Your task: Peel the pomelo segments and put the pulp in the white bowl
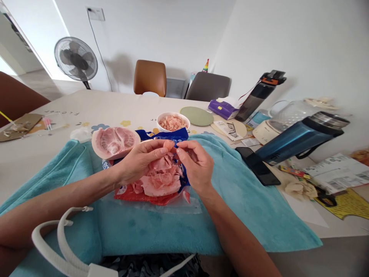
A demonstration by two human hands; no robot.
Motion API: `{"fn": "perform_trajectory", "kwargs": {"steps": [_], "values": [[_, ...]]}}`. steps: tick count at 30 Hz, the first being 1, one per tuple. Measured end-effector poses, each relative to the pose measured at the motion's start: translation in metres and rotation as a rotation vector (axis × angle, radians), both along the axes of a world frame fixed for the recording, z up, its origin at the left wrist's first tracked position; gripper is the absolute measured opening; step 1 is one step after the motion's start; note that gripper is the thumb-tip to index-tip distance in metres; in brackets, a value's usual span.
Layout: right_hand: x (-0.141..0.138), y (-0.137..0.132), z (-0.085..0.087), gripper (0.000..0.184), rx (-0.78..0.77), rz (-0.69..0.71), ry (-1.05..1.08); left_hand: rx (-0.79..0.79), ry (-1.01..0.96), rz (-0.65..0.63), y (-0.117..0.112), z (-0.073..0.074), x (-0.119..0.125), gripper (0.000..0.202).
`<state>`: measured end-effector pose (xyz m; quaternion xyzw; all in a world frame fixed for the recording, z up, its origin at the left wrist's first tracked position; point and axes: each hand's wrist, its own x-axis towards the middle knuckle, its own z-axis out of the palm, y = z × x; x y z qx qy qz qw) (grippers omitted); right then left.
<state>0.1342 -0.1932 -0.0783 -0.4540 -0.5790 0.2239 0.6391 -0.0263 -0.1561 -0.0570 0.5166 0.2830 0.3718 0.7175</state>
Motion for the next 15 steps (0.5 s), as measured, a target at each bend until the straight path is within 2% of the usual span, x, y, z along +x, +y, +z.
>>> {"fn": "perform_trajectory", "kwargs": {"steps": [3, 6, 11, 15], "values": [[0.0011, -0.0016, -0.0019, 0.014, 0.138, -0.027, -0.209, -0.043, -0.008, -0.005, 0.0003, 0.0012, -0.0003, 0.025], [0.0017, -0.0019, -0.0028, 0.016, 0.194, -0.067, -0.317, 0.006, 0.033, -0.029, 0.0013, 0.0006, -0.0016, 0.029], [0.0042, 0.0001, -0.0039, 0.022, 0.252, -0.085, -0.392, 0.281, 0.189, -0.019, 0.0039, -0.003, -0.0045, 0.036], [0.0056, 0.0008, -0.0042, 0.021, 0.2, -0.007, -0.386, 0.448, 0.277, -0.006, 0.0065, -0.0047, -0.0069, 0.037]]}}
